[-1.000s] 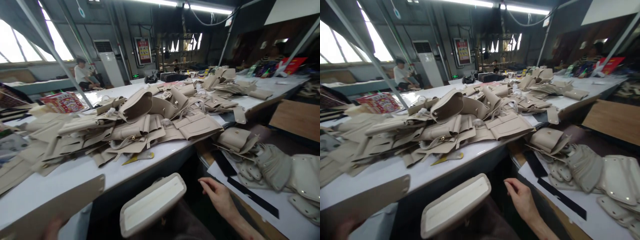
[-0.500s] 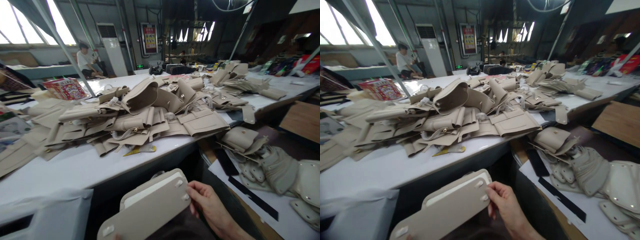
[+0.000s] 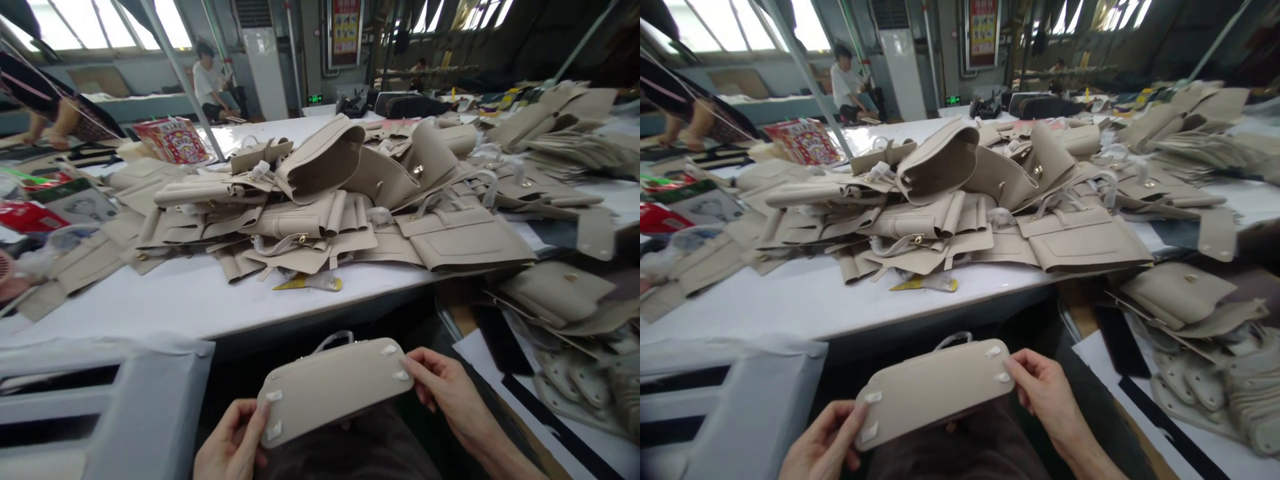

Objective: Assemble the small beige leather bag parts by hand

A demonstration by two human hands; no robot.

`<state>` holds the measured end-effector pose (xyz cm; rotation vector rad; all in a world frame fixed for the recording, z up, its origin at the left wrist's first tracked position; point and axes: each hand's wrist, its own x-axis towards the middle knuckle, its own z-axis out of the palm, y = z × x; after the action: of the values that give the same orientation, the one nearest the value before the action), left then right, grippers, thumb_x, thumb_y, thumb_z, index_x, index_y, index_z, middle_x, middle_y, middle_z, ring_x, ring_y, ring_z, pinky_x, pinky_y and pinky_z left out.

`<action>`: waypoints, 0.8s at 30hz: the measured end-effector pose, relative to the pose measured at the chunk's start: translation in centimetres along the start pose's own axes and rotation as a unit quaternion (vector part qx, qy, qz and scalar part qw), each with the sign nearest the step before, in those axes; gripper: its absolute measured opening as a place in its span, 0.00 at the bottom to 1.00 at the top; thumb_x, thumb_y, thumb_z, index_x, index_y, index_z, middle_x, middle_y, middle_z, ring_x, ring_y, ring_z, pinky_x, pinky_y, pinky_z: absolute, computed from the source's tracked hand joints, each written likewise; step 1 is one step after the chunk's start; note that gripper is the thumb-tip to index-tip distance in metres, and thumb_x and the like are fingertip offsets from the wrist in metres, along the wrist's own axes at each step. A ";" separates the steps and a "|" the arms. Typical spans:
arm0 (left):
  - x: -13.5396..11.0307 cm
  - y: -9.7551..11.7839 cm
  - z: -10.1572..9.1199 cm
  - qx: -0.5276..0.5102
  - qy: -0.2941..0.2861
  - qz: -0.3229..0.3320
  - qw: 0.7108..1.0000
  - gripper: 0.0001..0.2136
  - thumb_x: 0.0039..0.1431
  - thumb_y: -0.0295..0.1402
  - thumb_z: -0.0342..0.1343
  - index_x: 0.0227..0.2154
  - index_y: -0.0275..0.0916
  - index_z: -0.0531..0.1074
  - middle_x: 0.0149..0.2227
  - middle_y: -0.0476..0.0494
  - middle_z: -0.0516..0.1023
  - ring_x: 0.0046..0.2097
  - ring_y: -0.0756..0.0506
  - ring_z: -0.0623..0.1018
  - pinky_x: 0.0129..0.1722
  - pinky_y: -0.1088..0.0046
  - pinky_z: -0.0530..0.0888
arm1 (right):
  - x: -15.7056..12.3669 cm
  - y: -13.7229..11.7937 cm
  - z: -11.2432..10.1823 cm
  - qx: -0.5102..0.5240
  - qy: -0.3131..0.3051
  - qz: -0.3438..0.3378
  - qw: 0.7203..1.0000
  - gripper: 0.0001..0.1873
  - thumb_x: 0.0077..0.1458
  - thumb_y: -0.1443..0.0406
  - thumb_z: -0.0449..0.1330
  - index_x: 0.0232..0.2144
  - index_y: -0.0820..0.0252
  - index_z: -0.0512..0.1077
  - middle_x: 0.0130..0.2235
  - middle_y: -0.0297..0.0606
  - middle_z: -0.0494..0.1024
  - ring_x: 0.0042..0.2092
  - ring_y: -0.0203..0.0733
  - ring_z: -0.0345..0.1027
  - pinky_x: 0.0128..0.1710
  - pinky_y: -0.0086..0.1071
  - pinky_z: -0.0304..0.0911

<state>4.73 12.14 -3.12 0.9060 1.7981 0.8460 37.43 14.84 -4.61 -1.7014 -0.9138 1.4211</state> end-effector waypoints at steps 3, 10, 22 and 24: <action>0.7 -0.3 -0.2 0.048 0.001 0.013 0.999 0.27 0.46 0.62 0.60 0.28 0.39 0.74 0.18 0.51 0.69 0.21 0.49 0.66 0.22 0.76 0.62 | 0.3 0.0 0.0 -0.007 0.007 0.015 1.000 0.30 0.46 0.39 0.65 0.28 0.61 0.73 0.18 0.28 0.61 0.19 0.30 0.50 0.18 0.25 0.43; 0.9 0.4 0.6 -0.016 0.023 -0.012 1.000 0.26 0.45 0.59 0.63 0.21 0.37 0.71 0.22 0.50 0.67 0.28 0.49 0.64 0.28 0.75 0.61 | 0.6 0.2 -0.3 -0.004 0.024 0.047 0.999 0.32 0.41 0.37 0.66 0.25 0.60 0.71 0.19 0.29 0.62 0.21 0.31 0.51 0.19 0.26 0.42; 1.4 0.1 0.8 -0.080 0.005 -0.078 0.994 0.28 0.42 0.59 0.65 0.20 0.37 0.67 0.18 0.57 0.55 0.23 0.54 0.51 0.22 0.77 0.48 | 0.7 1.0 -0.1 0.071 0.031 0.062 0.995 0.28 0.41 0.42 0.71 0.23 0.60 0.70 0.20 0.30 0.64 0.20 0.31 0.53 0.17 0.26 0.47; 1.5 0.1 0.9 -0.084 0.007 -0.083 0.993 0.28 0.41 0.60 0.65 0.20 0.36 0.66 0.18 0.57 0.55 0.23 0.54 0.51 0.22 0.78 0.47 | 0.9 1.1 -0.1 0.088 0.031 0.063 0.994 0.28 0.41 0.43 0.71 0.22 0.61 0.70 0.19 0.30 0.64 0.19 0.31 0.53 0.17 0.26 0.47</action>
<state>5.13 13.60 -3.95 0.6351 1.7575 0.8827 37.71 15.07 -5.99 -1.6848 -0.6377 1.4767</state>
